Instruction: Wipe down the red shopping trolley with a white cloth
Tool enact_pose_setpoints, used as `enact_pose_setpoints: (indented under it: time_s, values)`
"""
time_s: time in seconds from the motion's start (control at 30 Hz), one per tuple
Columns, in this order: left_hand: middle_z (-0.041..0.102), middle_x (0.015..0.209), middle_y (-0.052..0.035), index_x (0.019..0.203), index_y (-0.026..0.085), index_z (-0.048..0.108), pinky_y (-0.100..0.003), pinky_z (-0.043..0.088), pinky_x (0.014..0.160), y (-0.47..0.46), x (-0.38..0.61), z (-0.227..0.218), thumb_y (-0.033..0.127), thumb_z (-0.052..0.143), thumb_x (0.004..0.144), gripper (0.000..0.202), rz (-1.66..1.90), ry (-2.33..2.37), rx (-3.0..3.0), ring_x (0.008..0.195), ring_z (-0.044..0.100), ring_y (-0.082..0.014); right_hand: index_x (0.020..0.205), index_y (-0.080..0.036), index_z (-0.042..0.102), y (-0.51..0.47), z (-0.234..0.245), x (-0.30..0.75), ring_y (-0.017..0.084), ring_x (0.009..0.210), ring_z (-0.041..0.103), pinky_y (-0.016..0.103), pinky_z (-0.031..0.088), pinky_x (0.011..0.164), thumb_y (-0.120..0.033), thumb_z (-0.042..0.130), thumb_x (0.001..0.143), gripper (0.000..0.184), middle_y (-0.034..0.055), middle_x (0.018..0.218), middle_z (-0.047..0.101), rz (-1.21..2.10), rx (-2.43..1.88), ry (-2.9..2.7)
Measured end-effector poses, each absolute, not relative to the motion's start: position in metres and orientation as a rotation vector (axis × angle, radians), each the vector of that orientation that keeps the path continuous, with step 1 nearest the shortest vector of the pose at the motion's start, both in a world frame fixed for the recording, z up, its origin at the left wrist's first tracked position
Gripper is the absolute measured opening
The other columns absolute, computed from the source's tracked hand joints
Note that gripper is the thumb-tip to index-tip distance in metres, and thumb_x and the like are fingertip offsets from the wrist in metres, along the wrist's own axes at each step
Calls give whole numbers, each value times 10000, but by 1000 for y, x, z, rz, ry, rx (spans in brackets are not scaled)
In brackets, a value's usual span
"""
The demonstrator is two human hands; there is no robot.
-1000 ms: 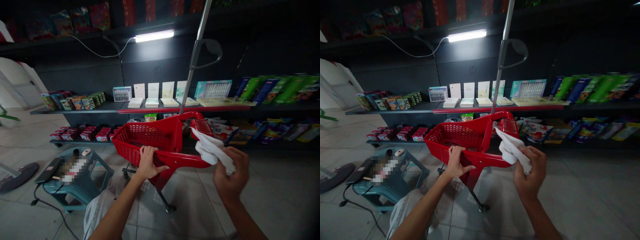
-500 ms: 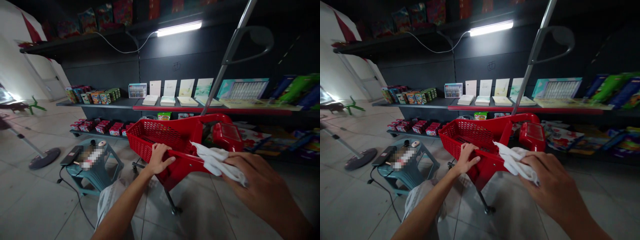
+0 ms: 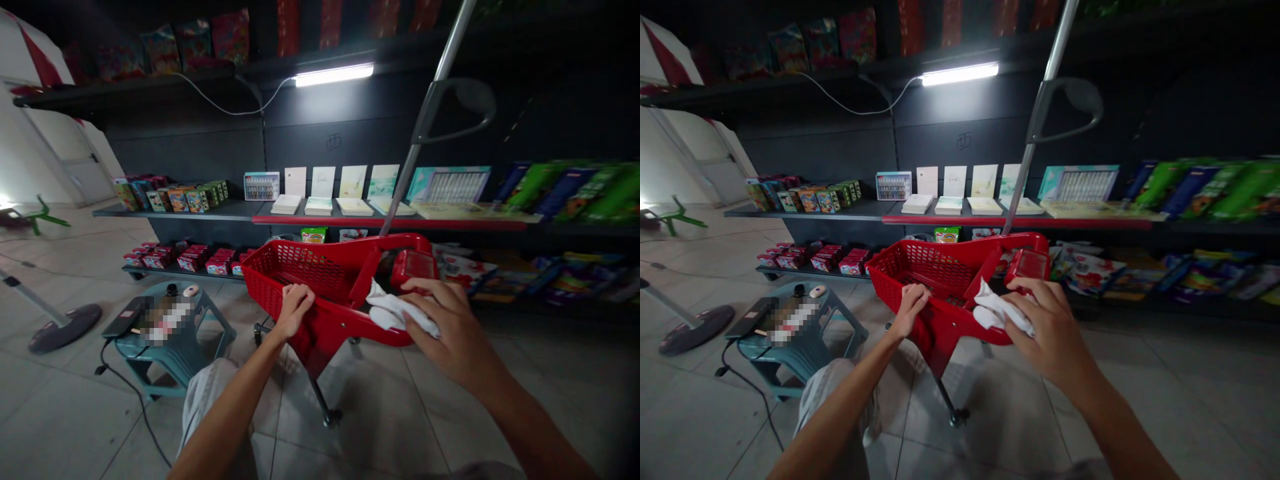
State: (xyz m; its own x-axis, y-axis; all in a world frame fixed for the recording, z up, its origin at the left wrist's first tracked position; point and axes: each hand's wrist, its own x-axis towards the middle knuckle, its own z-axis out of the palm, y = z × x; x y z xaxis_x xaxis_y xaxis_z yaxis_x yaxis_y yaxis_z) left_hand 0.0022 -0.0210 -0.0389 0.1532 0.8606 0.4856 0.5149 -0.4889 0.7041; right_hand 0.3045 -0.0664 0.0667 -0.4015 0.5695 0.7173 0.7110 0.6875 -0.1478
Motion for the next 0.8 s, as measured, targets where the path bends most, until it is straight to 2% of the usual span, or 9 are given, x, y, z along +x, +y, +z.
enact_pose_setpoints:
  time_s: [0.1,0.2,0.33,0.43,0.5,0.57,0.63,0.7,0.8]
  values:
    - [583,865,-18,812,232,521,-395,340,1022,-22,1,-38,651,264,1011,530,1268,1347,2043,916,497,-201,984,-228,715,-62,71,308,299,1193,568,487,454,1039,-298,576,910,173,92,1210,692,-185,-901,-2155]
    - [562,833,-19,762,234,492,-390,351,1003,-21,-1,-36,680,251,990,556,1272,1425,1994,907,488,-208,1051,-218,704,-49,73,320,278,1202,577,488,445,1072,-272,572,913,199,84,1194,707,-86,-832,-2170]
    - [509,790,-11,712,231,431,-380,353,974,-14,-3,-34,660,279,975,526,1301,1468,1949,859,473,-202,1148,-206,689,-36,74,334,275,1284,550,500,420,1127,-320,541,949,273,101,1217,700,72,-782,-2116]
    - [432,732,2,677,232,363,-367,361,945,-6,-4,-34,642,331,954,496,1331,1515,1912,811,445,-194,1143,-220,707,-34,72,334,275,1295,554,497,387,1166,-369,586,937,282,91,1214,707,223,-758,-2078]
    - [391,707,7,657,233,318,-355,374,914,0,-6,-35,631,374,932,487,1340,1541,1894,792,431,-190,1109,-209,719,-31,69,328,270,1195,618,472,439,1122,-414,637,907,299,91,1174,718,395,-786,-1878]
    - [368,693,9,640,233,288,-345,387,888,6,-9,-35,603,402,911,472,1336,1549,1884,777,424,-186,1060,-189,713,-22,67,324,246,1038,677,416,536,989,-474,672,873,343,86,1084,732,584,-811,-1434]
    - [373,687,7,628,235,287,-341,401,874,11,-14,-33,564,415,893,442,1322,1538,1879,771,429,-183,1034,-183,683,-5,71,324,212,939,697,354,585,857,-486,660,869,345,60,1006,731,713,-750,-928]
    - [410,691,-4,619,235,307,-341,420,875,15,-21,-31,526,413,882,406,1303,1517,1875,783,448,-187,1032,-184,646,18,83,332,174,902,702,299,594,781,-413,590,906,267,31,977,721,764,-667,-558]
    - [546,786,-52,618,230,358,-352,444,932,19,-31,-24,475,387,893,369,1277,1472,1876,883,513,-208,1003,-187,597,54,114,352,124,839,689,240,583,723,-284,443,955,188,-7,924,698,766,-653,-310]
